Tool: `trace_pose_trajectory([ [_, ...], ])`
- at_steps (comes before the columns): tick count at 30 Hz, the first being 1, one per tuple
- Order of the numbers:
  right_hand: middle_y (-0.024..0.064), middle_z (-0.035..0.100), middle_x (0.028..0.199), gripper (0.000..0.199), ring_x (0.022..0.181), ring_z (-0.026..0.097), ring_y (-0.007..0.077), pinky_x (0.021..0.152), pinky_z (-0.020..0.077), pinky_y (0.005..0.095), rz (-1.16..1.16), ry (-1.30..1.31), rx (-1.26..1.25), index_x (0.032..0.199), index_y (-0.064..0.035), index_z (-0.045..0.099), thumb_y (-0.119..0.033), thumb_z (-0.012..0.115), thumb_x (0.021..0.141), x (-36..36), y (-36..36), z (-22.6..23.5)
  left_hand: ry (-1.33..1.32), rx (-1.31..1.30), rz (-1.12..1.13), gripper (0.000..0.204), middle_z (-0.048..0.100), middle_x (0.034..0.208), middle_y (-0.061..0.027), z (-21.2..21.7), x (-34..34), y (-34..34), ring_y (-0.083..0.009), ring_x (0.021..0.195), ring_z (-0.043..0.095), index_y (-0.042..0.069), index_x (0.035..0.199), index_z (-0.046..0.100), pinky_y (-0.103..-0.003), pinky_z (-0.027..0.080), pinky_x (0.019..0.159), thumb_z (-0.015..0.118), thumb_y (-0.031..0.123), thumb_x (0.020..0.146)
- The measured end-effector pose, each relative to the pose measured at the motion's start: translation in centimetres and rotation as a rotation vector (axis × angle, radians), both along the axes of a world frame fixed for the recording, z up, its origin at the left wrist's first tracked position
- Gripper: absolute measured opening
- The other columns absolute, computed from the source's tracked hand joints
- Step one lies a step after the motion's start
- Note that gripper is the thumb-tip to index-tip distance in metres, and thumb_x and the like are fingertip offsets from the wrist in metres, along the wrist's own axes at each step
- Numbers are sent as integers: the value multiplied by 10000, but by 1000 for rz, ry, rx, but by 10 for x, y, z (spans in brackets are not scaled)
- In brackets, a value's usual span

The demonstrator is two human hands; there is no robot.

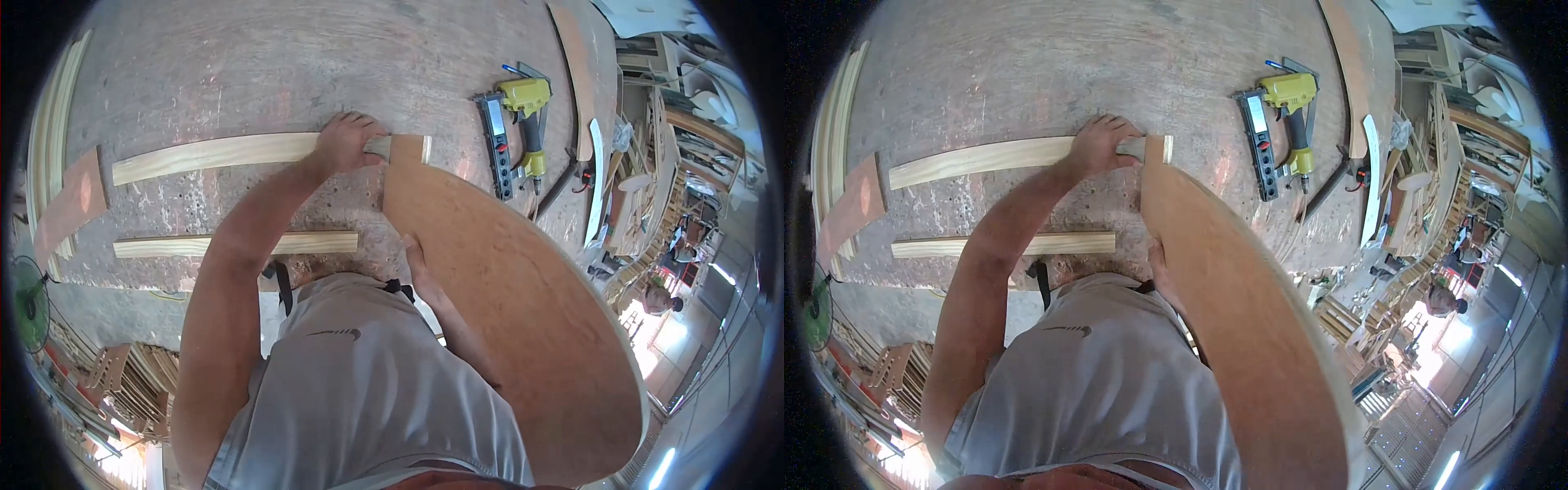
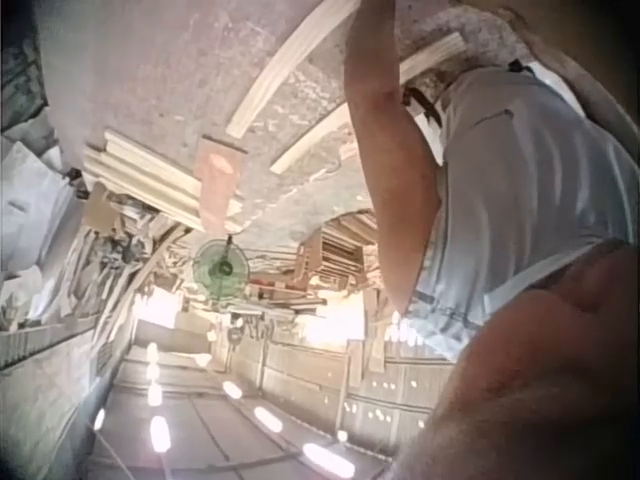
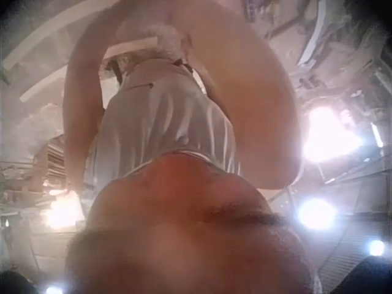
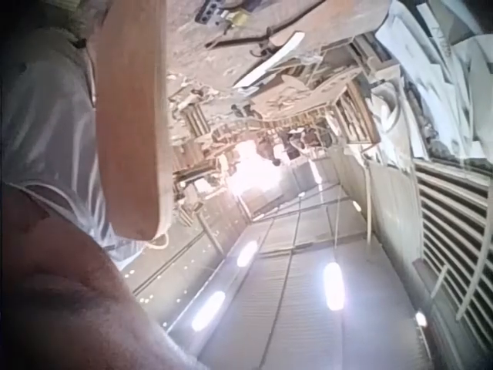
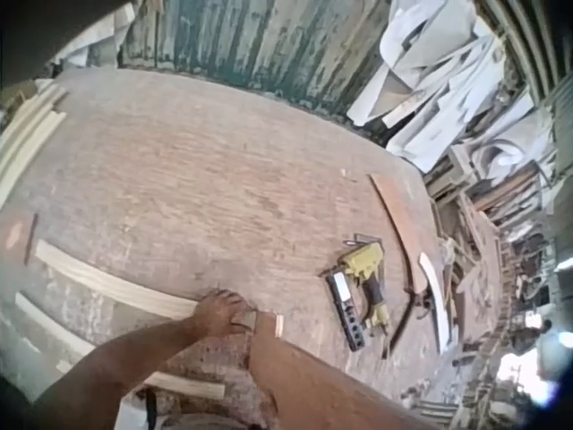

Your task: The person arranges wooden pieces on a workbench and joins them together using a pneumatic nail gun and a hammer to assemble a wooden frame.

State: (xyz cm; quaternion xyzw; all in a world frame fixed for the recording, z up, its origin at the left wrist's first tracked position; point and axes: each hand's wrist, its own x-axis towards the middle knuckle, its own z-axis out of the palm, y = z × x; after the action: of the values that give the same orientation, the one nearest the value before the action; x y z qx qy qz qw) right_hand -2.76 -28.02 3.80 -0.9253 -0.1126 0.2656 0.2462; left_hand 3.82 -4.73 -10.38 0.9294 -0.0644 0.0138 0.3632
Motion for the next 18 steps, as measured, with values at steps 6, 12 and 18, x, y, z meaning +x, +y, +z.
trace_pose_trajectory([
  [6,187,561,1113,377,1068,497,351,929,366,433,-73,12,62,1130,-41,544,-304,478,868,-3,-1,-2,69,46,14,563,535,1141,-27,0,3,-2,-237,1097,467,169,1124,564,-420,338,956,747,353,624],
  [12,193,545,1136,386,1076,493,347,926,369,426,-11,31,48,1158,-40,526,-294,487,871,2,3,11,235,97,-87,589,507,1174,-17,9,10,-4,-239,1155,416,225,1186,545,-427,299,984,722,381,646],
  [18,183,554,1119,361,1051,501,345,900,382,427,-37,66,60,1143,-43,536,-265,508,861,-2,-3,4,303,97,-66,577,501,1187,-6,13,14,-4,-230,1157,411,237,1167,564,-431,286,989,729,392,636],
])
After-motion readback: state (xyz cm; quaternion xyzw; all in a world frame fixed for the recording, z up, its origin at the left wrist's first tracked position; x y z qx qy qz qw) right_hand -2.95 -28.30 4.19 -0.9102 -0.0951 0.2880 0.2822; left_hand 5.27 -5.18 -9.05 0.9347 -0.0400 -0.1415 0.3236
